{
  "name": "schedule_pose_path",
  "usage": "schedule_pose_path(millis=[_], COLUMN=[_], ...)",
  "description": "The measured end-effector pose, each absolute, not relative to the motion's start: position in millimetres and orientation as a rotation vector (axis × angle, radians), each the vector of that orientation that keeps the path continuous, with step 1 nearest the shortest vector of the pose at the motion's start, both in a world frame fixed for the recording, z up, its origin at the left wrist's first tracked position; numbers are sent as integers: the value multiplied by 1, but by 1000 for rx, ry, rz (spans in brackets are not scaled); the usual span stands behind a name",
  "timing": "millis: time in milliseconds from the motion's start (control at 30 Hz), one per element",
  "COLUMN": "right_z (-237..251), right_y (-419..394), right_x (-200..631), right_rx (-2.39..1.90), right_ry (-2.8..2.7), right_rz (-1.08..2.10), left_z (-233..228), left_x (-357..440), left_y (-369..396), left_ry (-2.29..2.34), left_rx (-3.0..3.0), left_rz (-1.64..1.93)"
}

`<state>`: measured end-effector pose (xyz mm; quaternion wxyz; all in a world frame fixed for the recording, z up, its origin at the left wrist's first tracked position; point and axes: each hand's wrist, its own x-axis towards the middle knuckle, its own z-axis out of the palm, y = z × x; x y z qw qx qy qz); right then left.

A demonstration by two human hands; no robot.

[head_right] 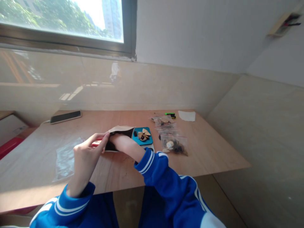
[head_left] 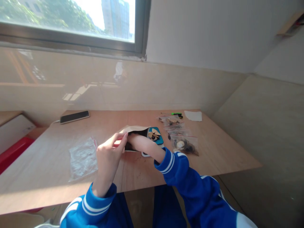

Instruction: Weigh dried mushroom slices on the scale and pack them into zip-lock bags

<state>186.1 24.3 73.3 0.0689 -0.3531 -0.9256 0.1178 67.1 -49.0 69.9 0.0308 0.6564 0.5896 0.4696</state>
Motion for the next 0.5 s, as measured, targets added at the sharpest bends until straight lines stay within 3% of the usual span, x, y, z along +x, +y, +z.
schedule_pose_path(millis=[233,500], right_z=[109,129], right_y=[10,6], right_x=[235,260], right_rx=[-744,-698], right_ry=[-2531,-2191], right_rz=[771,968], left_z=[92,102], left_x=[63,52], left_y=[-42,-23], left_ry=[1846,1865], left_rx=[1859,1799], left_rz=[1322,1327])
